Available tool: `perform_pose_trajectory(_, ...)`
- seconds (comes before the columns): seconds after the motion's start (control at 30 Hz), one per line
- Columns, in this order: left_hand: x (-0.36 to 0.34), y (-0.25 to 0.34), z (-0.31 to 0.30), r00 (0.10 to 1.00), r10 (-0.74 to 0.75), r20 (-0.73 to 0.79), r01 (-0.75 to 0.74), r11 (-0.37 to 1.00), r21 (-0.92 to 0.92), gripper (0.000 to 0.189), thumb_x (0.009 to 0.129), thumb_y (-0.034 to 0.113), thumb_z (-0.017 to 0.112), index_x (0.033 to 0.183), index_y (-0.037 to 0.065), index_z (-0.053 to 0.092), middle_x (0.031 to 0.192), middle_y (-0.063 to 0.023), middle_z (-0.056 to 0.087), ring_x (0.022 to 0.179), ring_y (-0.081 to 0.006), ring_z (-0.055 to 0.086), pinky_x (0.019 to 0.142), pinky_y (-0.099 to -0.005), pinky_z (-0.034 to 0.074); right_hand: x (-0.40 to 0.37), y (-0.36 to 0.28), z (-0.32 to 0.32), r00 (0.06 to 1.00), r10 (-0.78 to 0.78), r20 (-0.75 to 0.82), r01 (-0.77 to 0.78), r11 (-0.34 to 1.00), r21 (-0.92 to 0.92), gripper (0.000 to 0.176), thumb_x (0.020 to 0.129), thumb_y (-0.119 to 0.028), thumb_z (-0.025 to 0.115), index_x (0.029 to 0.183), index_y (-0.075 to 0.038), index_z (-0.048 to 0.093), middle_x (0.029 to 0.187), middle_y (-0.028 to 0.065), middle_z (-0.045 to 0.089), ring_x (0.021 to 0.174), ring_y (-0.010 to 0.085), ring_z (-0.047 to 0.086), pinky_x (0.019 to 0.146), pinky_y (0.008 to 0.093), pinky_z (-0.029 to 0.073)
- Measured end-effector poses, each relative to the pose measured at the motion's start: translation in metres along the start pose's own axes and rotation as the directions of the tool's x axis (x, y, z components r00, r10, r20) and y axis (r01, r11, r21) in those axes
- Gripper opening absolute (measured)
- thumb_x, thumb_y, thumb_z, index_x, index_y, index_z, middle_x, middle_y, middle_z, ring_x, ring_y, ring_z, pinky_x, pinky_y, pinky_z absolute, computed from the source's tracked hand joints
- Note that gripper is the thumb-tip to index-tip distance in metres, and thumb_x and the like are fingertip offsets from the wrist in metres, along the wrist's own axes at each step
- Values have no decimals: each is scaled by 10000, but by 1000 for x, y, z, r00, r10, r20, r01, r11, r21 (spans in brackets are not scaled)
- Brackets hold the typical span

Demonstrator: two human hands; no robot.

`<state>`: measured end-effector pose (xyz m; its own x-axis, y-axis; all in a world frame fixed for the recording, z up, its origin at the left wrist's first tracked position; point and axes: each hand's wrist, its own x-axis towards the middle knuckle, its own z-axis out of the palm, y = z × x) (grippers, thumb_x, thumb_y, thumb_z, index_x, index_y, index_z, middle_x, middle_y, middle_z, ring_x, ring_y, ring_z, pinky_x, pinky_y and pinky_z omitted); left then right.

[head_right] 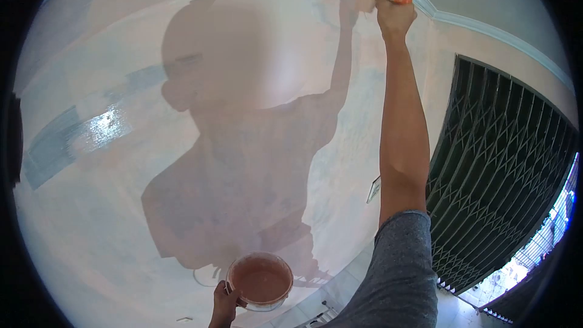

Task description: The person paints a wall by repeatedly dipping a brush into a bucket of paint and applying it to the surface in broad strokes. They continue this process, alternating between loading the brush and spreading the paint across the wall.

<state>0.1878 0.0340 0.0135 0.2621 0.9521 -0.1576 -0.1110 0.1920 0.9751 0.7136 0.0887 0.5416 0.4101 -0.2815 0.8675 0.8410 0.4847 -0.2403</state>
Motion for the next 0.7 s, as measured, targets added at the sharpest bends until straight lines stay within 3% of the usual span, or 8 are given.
perform_pose_trajectory(0.03,-2,2,1,1000,-1,-1,1,1000,12,180,777,-4,612,896,-22,478,717,-130,593,464,-215,592,417,-310,526,-1,21,-1,998,-36,-47,30,991,-132,202,743,-202,726,893,-69,754,779,62,720,712,175,678,711,307,526)
perform_pose_trajectory(0.1,1,5,4,1000,9,0,-9,1000,22,176,779,-3,612,890,-21,476,715,-132,595,464,-217,593,418,-311,525,-10,55,3,998,-33,-50,27,993,-115,198,741,-199,722,889,-72,755,775,69,720,717,193,685,719,317,528)
perform_pose_trajectory(0.17,3,1,5,998,70,-6,-69,994,79,255,847,122,642,798,57,401,645,-57,474,478,-134,508,416,-280,479,-19,59,6,998,-22,-52,17,995,-102,194,738,-197,718,885,-75,755,770,77,719,722,211,691,726,326,530)
perform_pose_trajectory(0.23,9,-6,2,996,89,4,-89,990,107,259,846,116,645,796,63,397,648,-56,475,479,-131,504,416,-279,476,-29,64,13,997,-10,-80,-12,962,-271,182,731,-193,721,876,-89,756,763,87,716,728,228,696,737,335,531)
perform_pose_trajectory(0.37,13,-12,-3,995,103,3,-103,989,109,262,845,104,647,792,68,393,657,-58,480,478,-132,502,414,-279,472,-34,55,29,997,62,-35,-69,956,-286,175,764,-187,724,904,-87,757,794,76,718,738,188,680,748,310,527)
perform_pose_trajectory(0.5,4,-5,-2,994,105,5,-105,993,61,247,841,91,647,806,53,406,667,-62,486,475,-137,506,413,-280,484,-48,15,40,1000,7,4,-6,982,-188,163,736,-189,734,865,-92,757,761,100,714,717,213,695,728,331,534)
perform_pose_trajectory(0.57,6,-7,-3,999,15,29,-16,999,35,169,782,-4,608,881,-19,472,713,-136,597,469,-218,598,418,-316,526,-62,-25,46,998,6,62,1,994,-108,169,743,-170,731,875,-66,753,762,102,714,714,186,687,720,316,531)
perform_pose_trajectory(0.7,2,5,6,999,-14,36,12,997,77,161,782,-8,600,877,-20,471,713,-139,599,475,-217,602,423,-319,527,-76,-96,52,987,-55,152,50,998,34,162,751,-143,721,876,-44,750,760,85,713,703,150,668,702,292,526)
